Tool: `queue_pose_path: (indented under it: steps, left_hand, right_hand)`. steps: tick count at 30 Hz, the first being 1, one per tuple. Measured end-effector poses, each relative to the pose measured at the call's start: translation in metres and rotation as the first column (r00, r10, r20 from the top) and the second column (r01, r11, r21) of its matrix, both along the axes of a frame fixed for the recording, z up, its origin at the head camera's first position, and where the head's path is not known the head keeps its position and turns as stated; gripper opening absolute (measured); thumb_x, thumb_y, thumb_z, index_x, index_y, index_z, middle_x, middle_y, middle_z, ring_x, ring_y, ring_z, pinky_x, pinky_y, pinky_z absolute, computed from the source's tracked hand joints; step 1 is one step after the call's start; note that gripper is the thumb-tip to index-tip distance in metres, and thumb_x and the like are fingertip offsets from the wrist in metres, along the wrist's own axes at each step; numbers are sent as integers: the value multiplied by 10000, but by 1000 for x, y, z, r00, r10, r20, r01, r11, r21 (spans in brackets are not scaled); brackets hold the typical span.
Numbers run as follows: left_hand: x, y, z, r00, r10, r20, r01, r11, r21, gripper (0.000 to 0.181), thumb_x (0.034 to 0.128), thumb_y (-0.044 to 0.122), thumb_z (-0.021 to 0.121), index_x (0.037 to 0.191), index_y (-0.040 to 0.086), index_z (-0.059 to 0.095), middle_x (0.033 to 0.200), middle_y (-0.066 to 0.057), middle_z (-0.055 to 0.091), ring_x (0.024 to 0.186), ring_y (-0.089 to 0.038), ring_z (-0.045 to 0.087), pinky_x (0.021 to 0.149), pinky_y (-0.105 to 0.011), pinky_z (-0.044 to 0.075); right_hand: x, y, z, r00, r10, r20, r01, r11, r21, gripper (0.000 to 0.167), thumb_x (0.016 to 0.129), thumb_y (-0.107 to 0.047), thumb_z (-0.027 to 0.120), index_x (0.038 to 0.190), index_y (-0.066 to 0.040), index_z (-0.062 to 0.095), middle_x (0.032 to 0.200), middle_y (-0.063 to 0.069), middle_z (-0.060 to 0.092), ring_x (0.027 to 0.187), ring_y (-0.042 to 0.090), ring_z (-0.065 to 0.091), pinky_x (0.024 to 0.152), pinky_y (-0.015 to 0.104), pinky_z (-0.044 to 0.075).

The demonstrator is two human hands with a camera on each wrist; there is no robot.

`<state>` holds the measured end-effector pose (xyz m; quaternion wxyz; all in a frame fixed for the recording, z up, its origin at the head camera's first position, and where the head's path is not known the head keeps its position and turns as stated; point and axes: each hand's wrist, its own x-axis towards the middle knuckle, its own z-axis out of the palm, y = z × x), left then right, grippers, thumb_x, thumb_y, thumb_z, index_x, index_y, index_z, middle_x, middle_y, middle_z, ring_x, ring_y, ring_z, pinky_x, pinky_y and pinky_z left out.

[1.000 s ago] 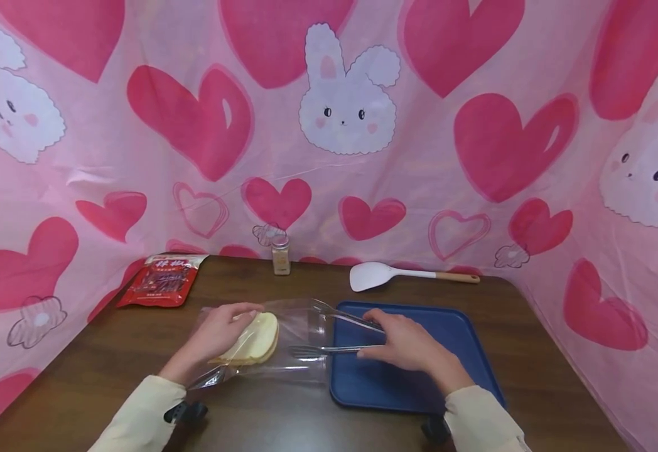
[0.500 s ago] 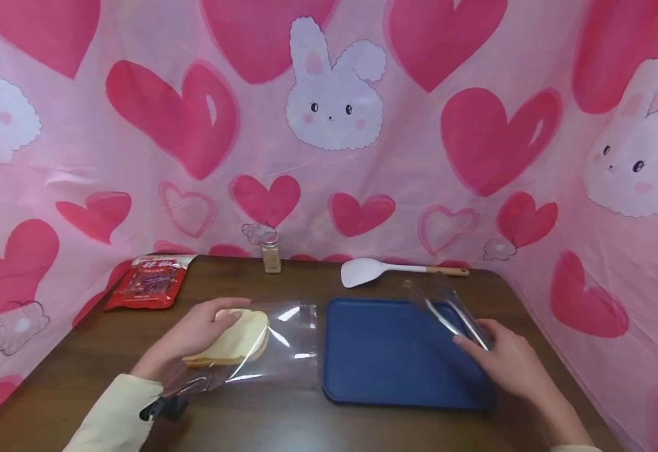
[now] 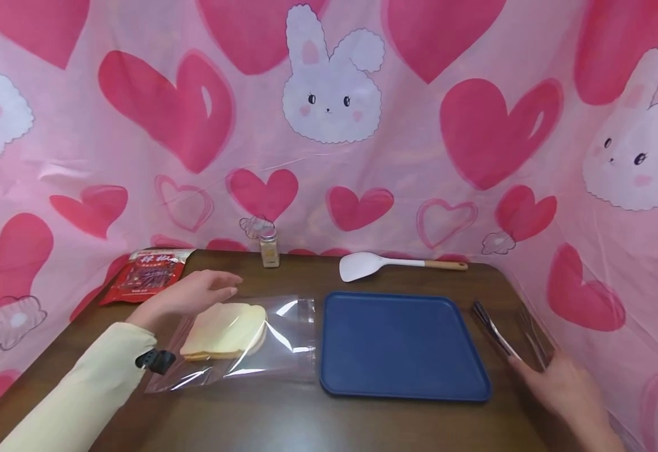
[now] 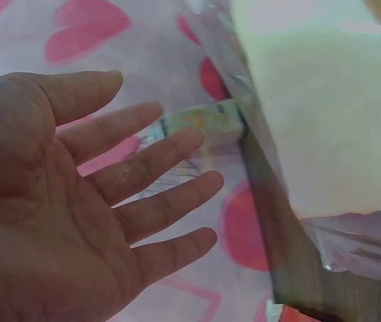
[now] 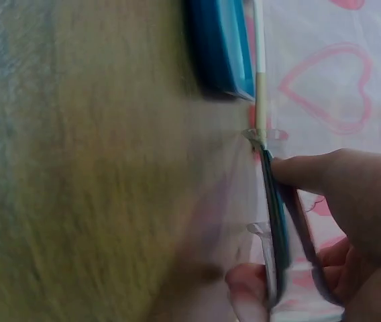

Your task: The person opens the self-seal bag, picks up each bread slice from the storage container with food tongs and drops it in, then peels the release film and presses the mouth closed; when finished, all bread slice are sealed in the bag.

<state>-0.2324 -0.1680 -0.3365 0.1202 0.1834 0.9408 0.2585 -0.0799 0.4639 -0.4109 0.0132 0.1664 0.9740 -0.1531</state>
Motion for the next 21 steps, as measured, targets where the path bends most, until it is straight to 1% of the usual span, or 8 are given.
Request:
queue_pose_path:
  steps: [4, 5, 8, 10, 13, 15, 18, 21]
  left_hand:
    - [-21, 8, -11, 1000, -15, -12, 14, 999, -34, 442, 1067, 230, 580, 1423, -29, 616, 1407, -246, 662, 1338, -438, 608, 1110, -589, 505]
    - [-26, 9, -14, 1000, -14, -11, 13, 999, -39, 430, 1067, 218, 580, 1409, -38, 626, 1398, -246, 668, 1335, -435, 611, 1114, -584, 502]
    - [-37, 12, -25, 1000, -27, -13, 26, 997, -68, 369, 1054, 189, 599, 1325, -47, 683, 1311, -234, 715, 1238, -400, 667, 1067, -547, 544]
    - [-42, 14, -32, 999, -32, -2, 31, 996, -83, 318, 1043, 180, 621, 1253, -35, 726, 1225, -207, 750, 1110, -345, 702, 998, -496, 583]
    - [-48, 15, -39, 999, -47, 13, 48, 995, -92, 262, 1018, 184, 657, 1142, -18, 767, 1086, -154, 775, 934, -250, 677, 857, -401, 596]
    - [-50, 16, -42, 999, -31, 42, 35, 996, -84, 244, 1003, 200, 683, 1104, -1, 777, 1035, -117, 772, 889, -219, 647, 814, -371, 574]
    - [-52, 18, -44, 997, -27, 70, 32, 997, -76, 217, 976, 206, 716, 1062, 22, 793, 999, -92, 771, 886, -214, 646, 825, -381, 569]
    - [-54, 19, -45, 995, -31, 97, 39, 996, -78, 191, 959, 195, 734, 1045, 39, 802, 1000, -81, 773, 911, -217, 656, 877, -416, 573]
  right_hand:
    - [2, 2, -4, 1000, 11, 25, -12, 1000, 16, 792, 951, -614, 652, 973, 175, 601, 917, 432, 645, 816, 570, 660, 711, 629, 544]
    - [2, 2, -4, 999, 15, 29, -16, 1000, 23, 796, 949, -618, 651, 966, 176, 607, 914, 430, 647, 822, 577, 661, 716, 639, 544]
    - [2, 0, -6, 999, 22, 49, -24, 999, 29, 828, 941, -646, 649, 937, 181, 600, 863, 392, 652, 814, 566, 666, 715, 642, 542]
    - [3, -1, -7, 998, 20, 62, -22, 999, 27, 836, 930, -664, 655, 923, 169, 592, 822, 338, 656, 803, 548, 668, 706, 634, 544]
    - [3, -2, -8, 996, 3, 86, -4, 1000, 13, 807, 918, -690, 655, 902, 112, 579, 779, 240, 651, 771, 488, 669, 677, 595, 539]
    - [4, -2, -7, 995, 3, 95, -3, 1000, 5, 806, 918, -700, 649, 911, 102, 569, 771, 209, 645, 762, 458, 667, 672, 581, 534]
    - [5, -1, -5, 994, 19, 107, -19, 1000, 7, 927, 941, -703, 611, 1066, 212, 537, 897, 375, 650, 853, 568, 660, 741, 621, 542]
    - [6, -1, -2, 993, 12, 114, -12, 1000, 0, 1066, 957, -707, 584, 1258, 301, 411, 1120, 538, 559, 1007, 690, 601, 826, 685, 532]
